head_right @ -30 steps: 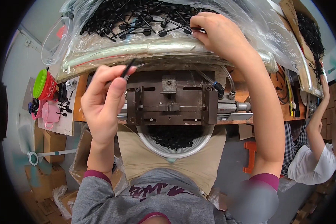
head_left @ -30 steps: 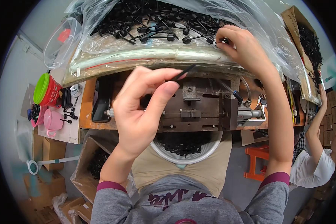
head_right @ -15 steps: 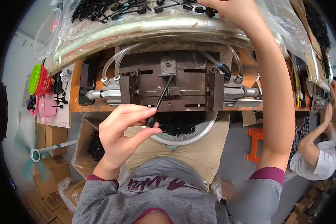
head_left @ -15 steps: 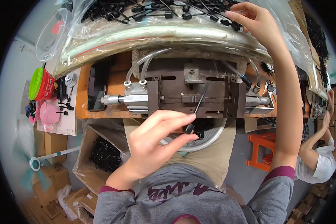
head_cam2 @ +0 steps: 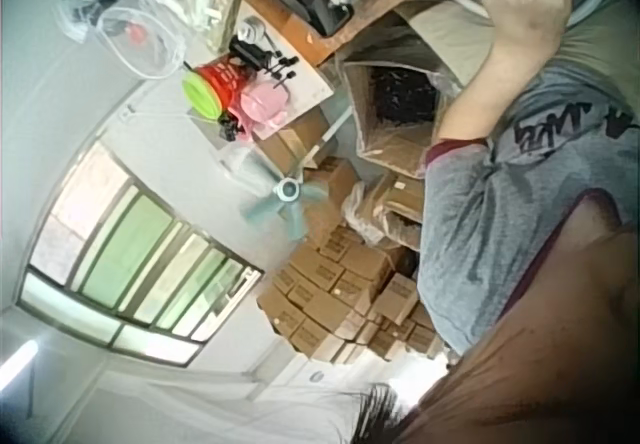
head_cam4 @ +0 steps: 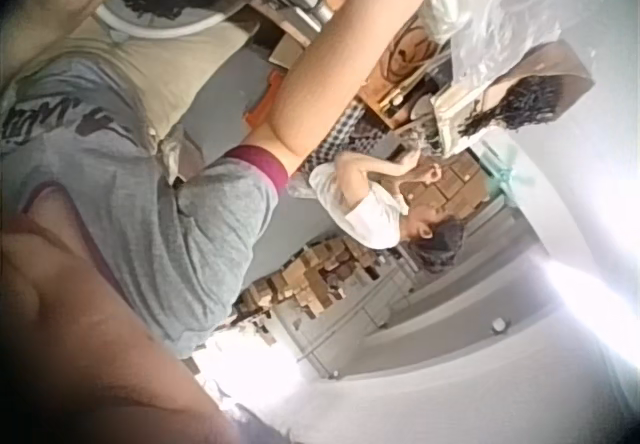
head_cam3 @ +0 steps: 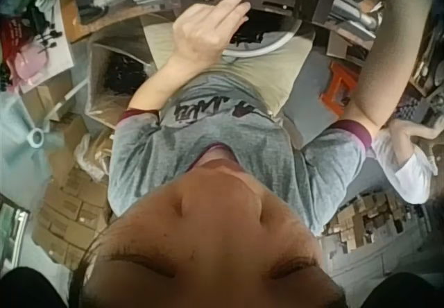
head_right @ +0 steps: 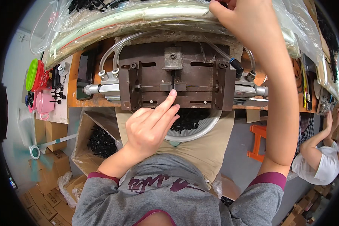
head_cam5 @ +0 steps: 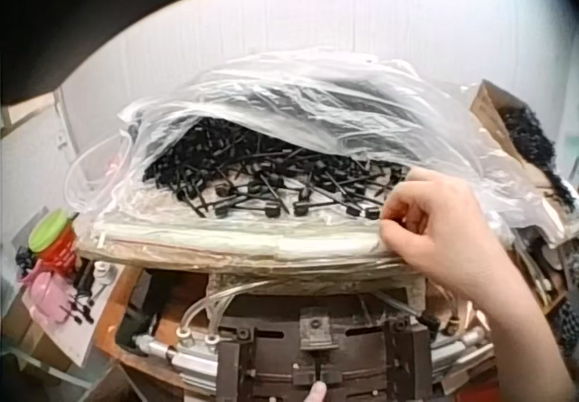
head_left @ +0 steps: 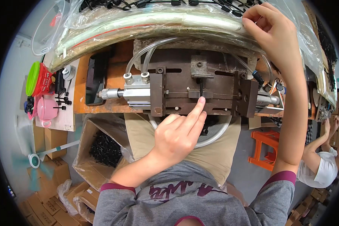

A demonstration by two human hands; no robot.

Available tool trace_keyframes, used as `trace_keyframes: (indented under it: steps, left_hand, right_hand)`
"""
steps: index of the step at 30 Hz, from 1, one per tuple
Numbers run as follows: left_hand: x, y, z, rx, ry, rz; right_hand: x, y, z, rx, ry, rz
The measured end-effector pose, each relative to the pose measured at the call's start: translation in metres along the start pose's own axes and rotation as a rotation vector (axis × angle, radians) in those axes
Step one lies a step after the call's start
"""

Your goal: The recorder is assembling small black electronic components using a pneumatic jig.

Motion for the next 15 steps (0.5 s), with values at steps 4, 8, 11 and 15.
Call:
trace_keyframes:
  steps: [4,8,11,15]
  left_hand:
    - [-0.003,0.0,0.007,0.01,-0.002,-0.028]
    - [-0.001,0.001,0.008,0.029,0.001,-0.017]
    - [0.001,0.0,0.007,0.046,0.0,-0.003]
    - [-0.001,0.001,0.009,0.065,0.003,-0.001]
  right_hand:
    - [-0.045,-0.004,-0.004,0.128,-0.044,0.268]
    - [-0.033,-0.002,-0.023,0.053,-0.149,0.571]
    - [-0.005,0.004,-0.046,-0.079,-0.16,0.743]
    - [0.024,0.004,-0.075,-0.118,-0.163,0.705]
Point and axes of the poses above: each hand's wrist, its own z-axis towards the middle knuckle, its own y-axis out of the back of the hand, x = y × z, the point moved 8 cm from there along z, towards the middle knuckle, and after that the axes turned 6 degrees about y, right-handed, at the moved point
